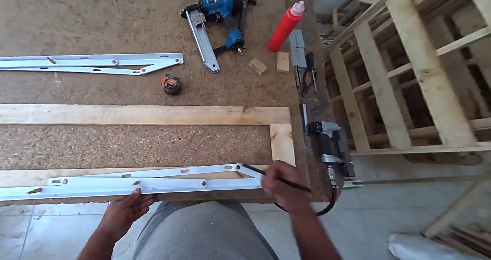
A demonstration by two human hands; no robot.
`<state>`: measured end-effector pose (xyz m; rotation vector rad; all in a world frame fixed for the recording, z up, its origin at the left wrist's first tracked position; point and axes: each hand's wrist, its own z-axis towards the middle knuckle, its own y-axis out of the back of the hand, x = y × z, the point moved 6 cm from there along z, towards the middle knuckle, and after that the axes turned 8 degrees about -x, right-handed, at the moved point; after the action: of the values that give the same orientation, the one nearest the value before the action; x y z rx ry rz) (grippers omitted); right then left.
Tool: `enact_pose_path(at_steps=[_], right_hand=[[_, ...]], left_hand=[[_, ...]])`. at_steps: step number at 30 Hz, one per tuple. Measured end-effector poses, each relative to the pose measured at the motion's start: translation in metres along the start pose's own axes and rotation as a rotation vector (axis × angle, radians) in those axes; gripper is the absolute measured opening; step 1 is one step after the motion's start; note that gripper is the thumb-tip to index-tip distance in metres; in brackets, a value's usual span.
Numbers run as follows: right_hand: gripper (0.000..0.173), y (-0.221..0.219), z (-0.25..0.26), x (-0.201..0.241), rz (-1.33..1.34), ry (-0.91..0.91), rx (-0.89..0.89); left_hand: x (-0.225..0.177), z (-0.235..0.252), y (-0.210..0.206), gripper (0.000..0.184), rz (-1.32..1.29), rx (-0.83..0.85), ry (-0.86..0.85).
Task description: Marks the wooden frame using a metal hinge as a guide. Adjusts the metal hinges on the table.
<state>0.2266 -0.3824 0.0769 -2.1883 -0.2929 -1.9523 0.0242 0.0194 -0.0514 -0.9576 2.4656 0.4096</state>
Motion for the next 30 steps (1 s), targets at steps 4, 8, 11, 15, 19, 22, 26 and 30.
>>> enact_pose_path(at_steps=[4, 8, 11, 15, 19, 22, 26, 30], right_hand=[[0.032, -0.025, 0.023, -0.088, -0.239, -0.081, -0.048], [0.027, -0.033, 0.031, -0.109, -0.351, -0.068, 0.099], [0.010, -0.032, 0.034, -0.105, -0.502, -0.040, -0.004], [0.004, -0.031, 0.037, -0.110, -0.594, 0.058, -0.014], [0.006, -0.034, 0.035, -0.114, -0.635, 0.104, 0.016], [0.006, -0.034, 0.035, -0.114, -0.640, 0.103, 0.025], [0.007, -0.036, 0.035, -0.115, -0.638, 0.103, 0.040], [0.008, -0.037, 0.036, -0.114, -0.654, 0.110, 0.056]], left_hand=[[0.000, 0.002, 0.000, 0.037, 0.053, -0.003, -0.007], [-0.002, 0.003, 0.000, 0.037, 0.063, -0.026, -0.003], [-0.003, 0.002, 0.001, 0.036, 0.066, -0.052, 0.001], [-0.004, 0.002, 0.000, 0.035, 0.072, -0.054, -0.006], [-0.005, 0.003, 0.000, 0.035, 0.082, -0.046, -0.001], [-0.006, 0.002, 0.000, 0.035, 0.089, -0.041, -0.002], [-0.006, 0.002, 0.000, 0.036, 0.094, -0.030, -0.003], [-0.006, 0.004, 0.001, 0.035, 0.101, -0.027, 0.001]])
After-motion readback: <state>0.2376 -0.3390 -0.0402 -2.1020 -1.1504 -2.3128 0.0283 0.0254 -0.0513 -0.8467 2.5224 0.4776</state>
